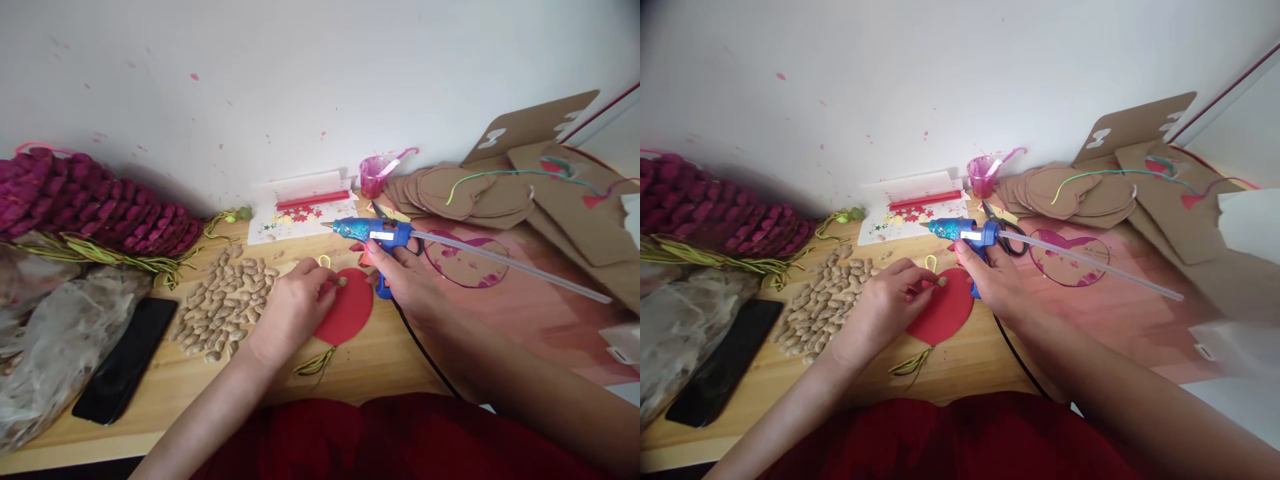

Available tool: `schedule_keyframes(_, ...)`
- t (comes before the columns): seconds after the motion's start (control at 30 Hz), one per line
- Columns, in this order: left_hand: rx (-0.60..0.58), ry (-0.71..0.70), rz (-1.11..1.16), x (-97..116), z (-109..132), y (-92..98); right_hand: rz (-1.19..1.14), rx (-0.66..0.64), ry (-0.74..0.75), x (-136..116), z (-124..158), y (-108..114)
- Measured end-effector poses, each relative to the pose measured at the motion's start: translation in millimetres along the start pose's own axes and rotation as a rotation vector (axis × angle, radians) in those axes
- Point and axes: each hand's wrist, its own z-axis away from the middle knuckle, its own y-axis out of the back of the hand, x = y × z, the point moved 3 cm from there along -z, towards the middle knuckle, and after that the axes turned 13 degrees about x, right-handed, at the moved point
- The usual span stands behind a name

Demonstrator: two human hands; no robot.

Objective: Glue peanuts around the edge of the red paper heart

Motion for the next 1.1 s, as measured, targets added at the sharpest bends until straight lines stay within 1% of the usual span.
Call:
schedule_keyframes(0.13,0.006,-0.036,-0.082,1.7,-0.1,-5.8,0.079,-0.064,0.110,3.3,-5.8,2.2)
schedule_keyframes(0.33,0.014,-0.076,-0.164,1.1,0.9,-7.3,0.126,-0.109,0.173,-0.1,-5.5,2.2)
schedule_keyframes(0.47,-0.005,-0.089,-0.201,3.2,0.6,-8.3,0.147,-0.105,0.183,-4.0,-3.8,2.0)
schedule_keyframes(0.63,-0.019,-0.095,-0.228,6.2,0.2,-9.5,0.166,-0.105,0.160,-4.9,-2.8,1.8)
schedule_keyframes(0.73,-0.027,-0.097,-0.250,6.6,0.5,-10.9,0.159,-0.109,0.177,-4.7,-2.8,1.4)
schedule_keyframes(0.93,0.012,-0.118,-0.284,6.2,0.2,-13.0,0.170,-0.135,0.191,-3.3,-3.2,1.3)
schedule_keyframes(1.1,0.000,-0.105,-0.279,5.6,-0.6,-14.0,0.183,-0.122,0.191,-4.2,-3.0,1.7)
